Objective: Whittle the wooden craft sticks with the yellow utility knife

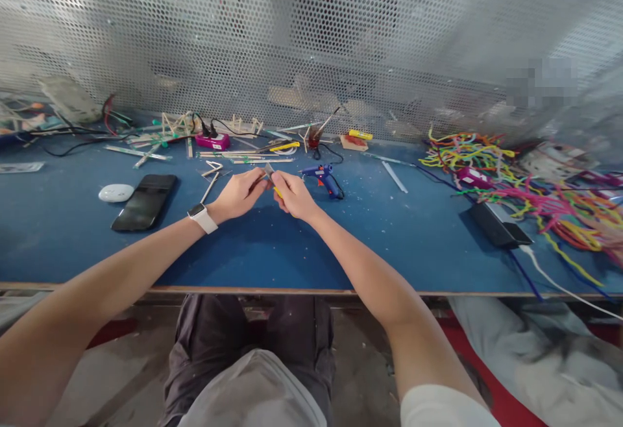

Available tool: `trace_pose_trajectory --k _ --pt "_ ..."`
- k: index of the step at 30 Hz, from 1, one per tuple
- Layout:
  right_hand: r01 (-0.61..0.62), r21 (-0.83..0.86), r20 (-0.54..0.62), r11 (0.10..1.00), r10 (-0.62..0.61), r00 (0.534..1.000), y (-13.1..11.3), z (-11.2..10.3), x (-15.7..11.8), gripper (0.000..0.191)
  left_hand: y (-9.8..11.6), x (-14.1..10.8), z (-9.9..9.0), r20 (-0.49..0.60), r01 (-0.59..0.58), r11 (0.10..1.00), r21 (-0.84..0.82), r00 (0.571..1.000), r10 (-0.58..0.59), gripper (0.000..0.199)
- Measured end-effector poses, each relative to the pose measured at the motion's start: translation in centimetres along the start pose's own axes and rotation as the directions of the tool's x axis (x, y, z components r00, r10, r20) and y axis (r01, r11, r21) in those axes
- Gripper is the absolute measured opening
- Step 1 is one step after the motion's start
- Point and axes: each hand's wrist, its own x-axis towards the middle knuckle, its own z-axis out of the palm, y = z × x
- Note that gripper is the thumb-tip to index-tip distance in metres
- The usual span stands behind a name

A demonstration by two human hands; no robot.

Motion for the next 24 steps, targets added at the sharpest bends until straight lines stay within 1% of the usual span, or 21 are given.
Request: trace_pose_trajectory --k 3,8,11,16,24 --pt "-0.017 0.045 0.010 0.999 0.017 1.000 -0.06 -0.13 0.12 0.068 -0.42 0.03 0.16 0.031 -0.033 0.999 0.027 0.999 0.032 0.022" --pt "-0.034 0.056 0.020 0.998 0.033 0.999 -0.27 -0.19 0.09 0.066 -0.98 0.08 0.33 0.003 -0.056 0.998 0.027 0.998 0.056 0.027" --pt "-0.044 0.093 0.022 0.995 0.043 0.999 -0.32 -0.14 0.10 0.066 -1.03 -0.04 0.36 0.001 -0.068 0.997 0.032 0.998 0.068 0.026" --pt "-0.066 0.139 0.004 0.988 0.066 0.998 -0.37 0.04 0.17 0.068 -0.95 -0.19 0.47 -0.006 -0.095 0.995 0.028 0.995 0.095 0.033" --pt "-0.063 0.138 -0.021 0.988 0.067 0.998 -0.38 0.12 0.16 0.071 -0.92 0.03 0.74 -0.050 -0.081 0.995 -0.059 0.996 0.078 0.024"
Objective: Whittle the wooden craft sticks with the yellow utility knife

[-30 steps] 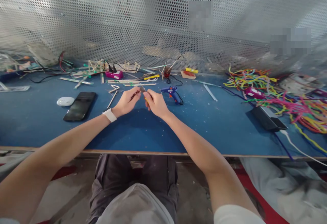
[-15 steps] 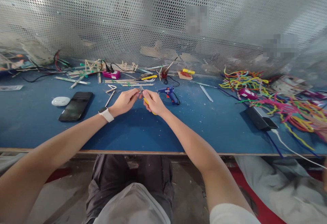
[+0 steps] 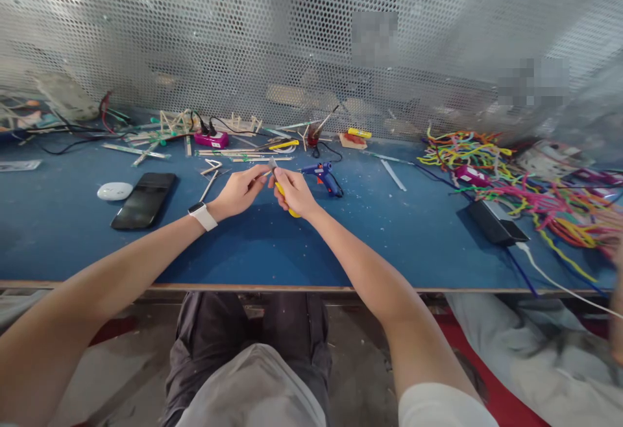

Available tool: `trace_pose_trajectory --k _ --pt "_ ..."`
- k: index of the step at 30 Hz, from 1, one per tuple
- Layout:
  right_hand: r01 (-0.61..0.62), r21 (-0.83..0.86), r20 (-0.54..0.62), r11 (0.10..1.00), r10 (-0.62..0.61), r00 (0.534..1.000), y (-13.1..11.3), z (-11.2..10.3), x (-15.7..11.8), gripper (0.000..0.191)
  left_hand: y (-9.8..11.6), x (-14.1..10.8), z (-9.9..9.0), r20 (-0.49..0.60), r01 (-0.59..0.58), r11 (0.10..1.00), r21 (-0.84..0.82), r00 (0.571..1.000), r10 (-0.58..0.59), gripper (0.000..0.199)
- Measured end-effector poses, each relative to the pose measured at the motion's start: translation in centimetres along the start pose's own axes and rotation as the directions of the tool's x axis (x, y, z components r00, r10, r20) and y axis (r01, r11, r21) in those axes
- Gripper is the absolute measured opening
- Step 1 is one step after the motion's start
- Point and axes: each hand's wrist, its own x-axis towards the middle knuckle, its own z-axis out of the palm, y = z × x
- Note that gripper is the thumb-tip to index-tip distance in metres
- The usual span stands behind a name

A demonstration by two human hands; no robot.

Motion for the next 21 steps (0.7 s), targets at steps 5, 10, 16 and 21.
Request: trace_pose_trajectory --k 5,10,16,21 --pt "0.000 -0.007 0.015 1.000 0.000 1.000 0.2 0.0 0.0 0.072 0.3 0.2 0.0 0.018 0.088 0.995 -0.052 0.996 -0.087 0.015" --pt "-0.025 -0.065 0.018 0.998 0.026 1.000 0.2 0.0 0.0 0.072 1.0 0.4 -0.4 0.039 0.156 0.984 -0.083 0.987 -0.154 0.015" --pt "0.023 -0.121 0.035 0.992 -0.019 0.999 0.1 0.1 0.0 0.077 0.9 0.6 -0.6 0.017 0.138 0.990 0.001 0.990 -0.138 0.022" --pt "0.038 -0.152 0.062 0.988 -0.029 0.998 -0.1 0.2 -0.1 0.078 0.5 0.5 -0.5 0.031 0.110 0.993 0.046 0.993 -0.112 0.027"
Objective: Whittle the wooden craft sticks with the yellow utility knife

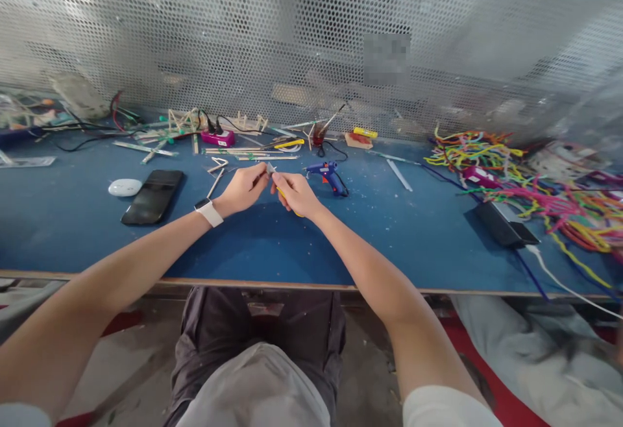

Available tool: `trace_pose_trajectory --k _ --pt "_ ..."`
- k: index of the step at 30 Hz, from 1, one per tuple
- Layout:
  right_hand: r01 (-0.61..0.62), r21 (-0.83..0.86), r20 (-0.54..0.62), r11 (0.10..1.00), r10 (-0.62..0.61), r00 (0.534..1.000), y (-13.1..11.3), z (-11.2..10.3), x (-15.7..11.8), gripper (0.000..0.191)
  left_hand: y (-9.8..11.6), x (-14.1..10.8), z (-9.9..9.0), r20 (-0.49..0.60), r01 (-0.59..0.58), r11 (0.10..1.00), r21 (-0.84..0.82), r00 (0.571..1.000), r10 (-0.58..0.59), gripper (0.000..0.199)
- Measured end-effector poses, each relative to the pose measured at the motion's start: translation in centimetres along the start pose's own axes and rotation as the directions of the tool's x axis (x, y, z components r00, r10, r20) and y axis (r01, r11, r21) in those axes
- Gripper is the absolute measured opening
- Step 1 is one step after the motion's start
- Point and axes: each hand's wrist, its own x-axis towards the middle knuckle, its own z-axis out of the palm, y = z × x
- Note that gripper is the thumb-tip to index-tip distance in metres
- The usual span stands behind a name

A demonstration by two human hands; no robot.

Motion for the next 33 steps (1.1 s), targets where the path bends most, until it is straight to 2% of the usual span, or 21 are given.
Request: trace_pose_trajectory --k 6,10,17,33 --pt "-0.026 -0.044 -0.008 0.999 0.025 1.000 0.0 0.0 -0.1 0.080 0.0 -0.2 -0.2 0.007 -0.069 0.997 0.024 0.998 0.069 0.026" --pt "-0.015 -0.048 -0.003 0.999 0.015 1.000 -0.2 0.0 -0.2 0.080 0.3 -0.3 -0.4 0.006 -0.070 0.997 0.021 0.998 0.070 0.026" --pt "-0.005 -0.062 -0.004 0.998 0.005 1.000 -0.3 0.0 -0.2 0.079 0.8 -0.3 -1.2 0.081 -0.100 0.995 -0.009 0.992 0.101 0.024" --pt "-0.001 -0.065 -0.014 0.998 0.000 1.000 -0.2 -0.1 -0.2 0.078 0.2 -0.4 -0.4 0.085 -0.057 0.996 0.071 0.995 0.051 0.026"
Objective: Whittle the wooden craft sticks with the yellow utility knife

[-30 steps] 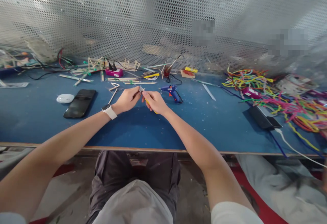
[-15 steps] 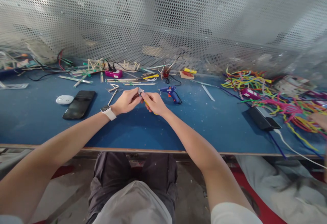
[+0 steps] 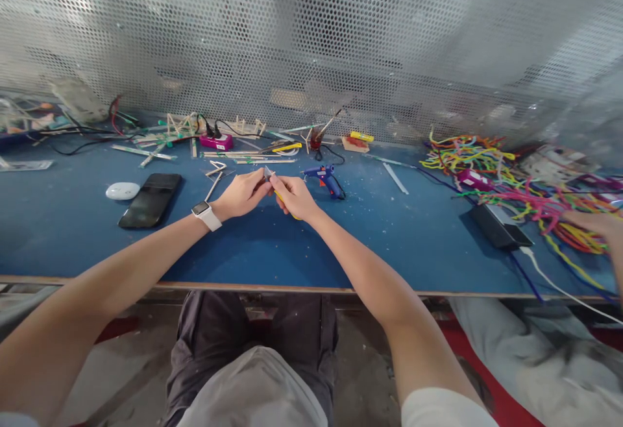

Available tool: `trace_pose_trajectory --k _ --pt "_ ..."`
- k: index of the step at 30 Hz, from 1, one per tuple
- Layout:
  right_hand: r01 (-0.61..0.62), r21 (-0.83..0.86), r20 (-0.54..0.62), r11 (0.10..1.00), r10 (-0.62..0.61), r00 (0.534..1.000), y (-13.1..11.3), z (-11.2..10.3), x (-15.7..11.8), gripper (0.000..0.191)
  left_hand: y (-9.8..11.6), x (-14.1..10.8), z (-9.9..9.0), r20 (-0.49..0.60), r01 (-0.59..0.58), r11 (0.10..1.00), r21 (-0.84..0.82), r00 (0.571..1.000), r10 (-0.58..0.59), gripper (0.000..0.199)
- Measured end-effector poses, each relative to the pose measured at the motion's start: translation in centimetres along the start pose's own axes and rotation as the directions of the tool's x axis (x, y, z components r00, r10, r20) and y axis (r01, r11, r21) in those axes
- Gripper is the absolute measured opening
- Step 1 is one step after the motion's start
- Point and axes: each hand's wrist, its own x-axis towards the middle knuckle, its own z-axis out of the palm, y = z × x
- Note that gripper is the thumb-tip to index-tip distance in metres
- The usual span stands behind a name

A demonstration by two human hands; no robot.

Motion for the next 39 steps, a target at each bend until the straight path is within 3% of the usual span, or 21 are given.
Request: trace_pose_trajectory --k 16,22,39 --pt "-0.009 0.029 -0.026 1.000 0.010 1.000 0.1 0.0 0.0 0.081 0.2 0.1 0.3 -0.003 -0.009 0.995 -0.102 1.000 0.009 0.027" --pt "-0.018 0.017 -0.062 1.000 0.019 0.998 0.0 0.0 0.1 0.085 0.1 0.2 1.0 -0.026 0.069 0.976 -0.208 0.997 -0.076 0.026" --pt "-0.039 -0.011 -0.058 0.999 0.039 0.998 -0.2 0.1 -0.1 0.083 0.2 0.1 -0.1 0.017 0.037 0.989 -0.142 0.999 -0.035 0.024"
